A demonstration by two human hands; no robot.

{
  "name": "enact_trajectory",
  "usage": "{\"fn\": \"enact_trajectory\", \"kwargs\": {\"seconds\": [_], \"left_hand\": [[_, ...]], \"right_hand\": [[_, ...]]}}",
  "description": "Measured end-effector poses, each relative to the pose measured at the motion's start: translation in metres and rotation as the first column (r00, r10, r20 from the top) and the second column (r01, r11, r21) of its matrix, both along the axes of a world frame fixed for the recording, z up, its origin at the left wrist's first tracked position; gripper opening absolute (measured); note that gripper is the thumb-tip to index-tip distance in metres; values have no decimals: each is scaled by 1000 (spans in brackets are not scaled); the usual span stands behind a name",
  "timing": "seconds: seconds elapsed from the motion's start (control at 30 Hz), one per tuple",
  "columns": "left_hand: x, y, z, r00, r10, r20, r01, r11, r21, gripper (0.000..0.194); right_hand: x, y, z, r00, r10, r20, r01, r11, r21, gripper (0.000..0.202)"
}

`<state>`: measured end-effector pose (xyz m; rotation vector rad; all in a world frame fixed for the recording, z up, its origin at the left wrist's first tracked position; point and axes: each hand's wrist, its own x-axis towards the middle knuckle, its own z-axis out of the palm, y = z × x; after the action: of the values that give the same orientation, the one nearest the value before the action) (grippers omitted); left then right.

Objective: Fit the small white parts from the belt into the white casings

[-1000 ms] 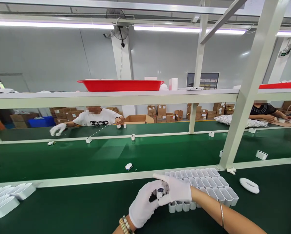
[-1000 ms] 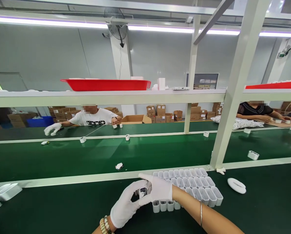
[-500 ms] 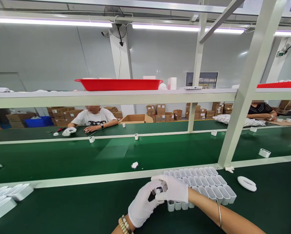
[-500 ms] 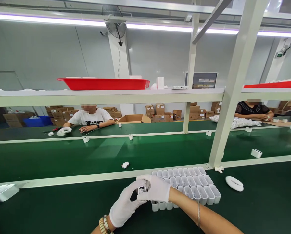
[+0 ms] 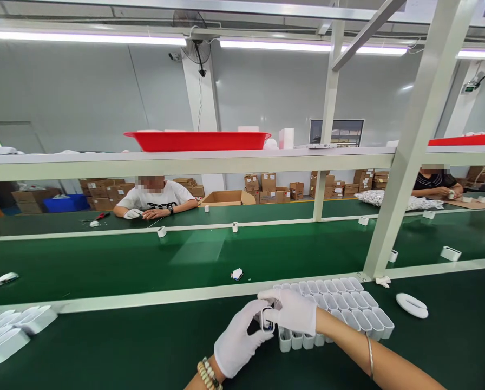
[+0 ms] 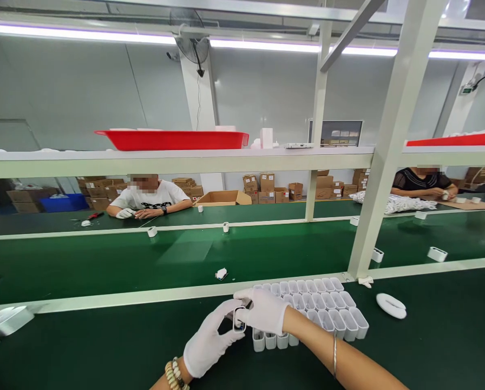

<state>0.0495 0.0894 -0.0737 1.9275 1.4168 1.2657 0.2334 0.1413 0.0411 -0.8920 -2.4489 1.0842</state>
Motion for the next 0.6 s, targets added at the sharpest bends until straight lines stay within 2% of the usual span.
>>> {"fn": "enact_trajectory", "kwargs": {"seconds": [0.17, 0.37, 0.47, 0.6], "left_hand": [[0, 1, -3, 1000, 2, 2, -2, 999, 41, 46], [1, 2, 3, 999, -24, -25, 25, 999, 41, 47], [1, 2, 3, 999, -28, -37, 29, 999, 27, 46], [0, 1, 0, 999, -31, -41, 33, 999, 27, 46]], "right_hand": [[0, 2, -6, 1000, 26, -6, -26, 1000, 8, 28], [0, 6, -15, 999, -44, 15, 43, 999, 10, 39], [-2, 4, -15, 999, -42, 32, 42, 999, 19, 36], [-3, -2, -6, 999, -9, 51, 7, 999, 51, 25]]}}
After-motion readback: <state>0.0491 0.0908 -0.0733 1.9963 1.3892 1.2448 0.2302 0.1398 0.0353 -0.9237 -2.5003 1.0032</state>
